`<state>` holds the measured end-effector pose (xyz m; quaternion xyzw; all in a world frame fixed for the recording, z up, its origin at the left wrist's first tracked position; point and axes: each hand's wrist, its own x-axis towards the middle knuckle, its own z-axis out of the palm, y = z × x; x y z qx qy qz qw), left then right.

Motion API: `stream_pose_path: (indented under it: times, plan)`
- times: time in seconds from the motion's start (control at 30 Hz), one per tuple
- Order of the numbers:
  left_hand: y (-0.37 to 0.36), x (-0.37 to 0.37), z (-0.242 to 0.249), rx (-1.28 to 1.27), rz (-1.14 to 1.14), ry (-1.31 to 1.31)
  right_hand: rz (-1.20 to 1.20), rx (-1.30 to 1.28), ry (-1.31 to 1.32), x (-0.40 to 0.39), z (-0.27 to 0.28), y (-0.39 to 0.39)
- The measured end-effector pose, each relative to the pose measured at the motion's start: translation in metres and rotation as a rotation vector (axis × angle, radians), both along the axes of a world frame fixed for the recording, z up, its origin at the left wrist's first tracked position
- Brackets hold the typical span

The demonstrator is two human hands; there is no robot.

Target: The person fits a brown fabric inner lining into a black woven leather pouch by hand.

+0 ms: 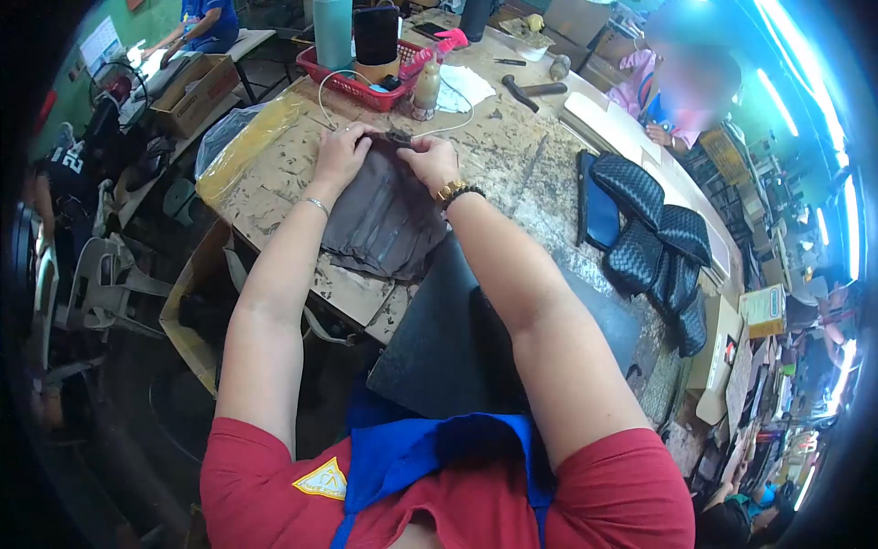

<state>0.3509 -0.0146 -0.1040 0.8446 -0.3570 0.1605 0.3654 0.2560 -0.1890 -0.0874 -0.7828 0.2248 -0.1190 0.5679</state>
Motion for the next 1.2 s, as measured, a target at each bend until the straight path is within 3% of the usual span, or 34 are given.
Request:
stream_pose_path:
  times: [0.2, 0.4, 0.43, 0.5, 0.53, 0.57, 0.6, 0.63, 0.7, 0.73, 0.8, 0.87, 0.93, 1.1, 1.13, 1.2]
  plan:
    - [0.012, -0.010, 0.012, -0.043, -0.072, -0.213, 0.022, 0.238, 0.057, -0.024, 0.020, -0.001]
    - [0.040, -0.022, 0.035, -0.242, -0.073, -0.350, -0.105, 0.340, 0.057, -0.026, 0.005, -0.018]
    - [0.047, -0.029, 0.042, -0.320, -0.007, -0.349, -0.118, 0.340, 0.020, -0.027, 0.005, -0.016]
    - [0.063, -0.003, 0.021, -0.710, 0.033, -0.016, -0.154, 0.328, -0.047, -0.033, 0.011, -0.005]
    - [0.074, -0.007, 0.034, -0.777, 0.102, -0.013, -0.172, 0.323, -0.084, -0.038, 0.018, 0.002]
    - [0.076, -0.007, 0.045, -1.107, -0.032, 0.018, -0.145, 0.295, -0.107, -0.044, 0.026, 0.008]
    - [0.095, 0.000, 0.052, -1.014, 0.142, -0.070, -0.099, 0.233, -0.169, -0.045, 0.023, 0.009]
    - [0.103, -0.005, 0.065, -1.240, -0.046, 0.061, -0.055, 0.172, -0.231, -0.047, 0.019, 0.008]
    - [0.165, 0.052, 0.046, -1.397, -0.748, 0.530, -0.020, -0.089, -0.304, -0.065, 0.036, 0.025]
    - [0.174, 0.044, 0.062, -1.359, -1.183, 0.716, 0.057, -0.015, -0.424, -0.067, 0.037, 0.035]
    - [0.153, 0.021, 0.079, -1.332, -0.421, 0.474, 0.309, -0.277, -0.429, -0.102, 0.058, 0.057]
    - [0.131, 0.008, 0.080, -1.035, 0.016, 0.140, 0.665, -0.479, -0.515, -0.130, 0.069, 0.077]
    - [0.105, 0.017, 0.070, -0.557, 0.131, -0.244, 0.970, -0.496, -0.413, -0.158, 0.080, 0.096]
    - [0.046, -0.027, 0.033, 0.433, -0.065, -0.221, 1.118, -0.380, -0.526, -0.222, 0.083, 0.124]
    - [0.037, -0.034, 0.027, 0.553, -0.116, -0.261, 1.130, -0.322, -0.527, -0.234, 0.085, 0.126]
    - [0.030, -0.032, 0.012, 0.439, -0.147, -0.063, 1.057, -0.110, -0.567, -0.260, 0.099, 0.130]
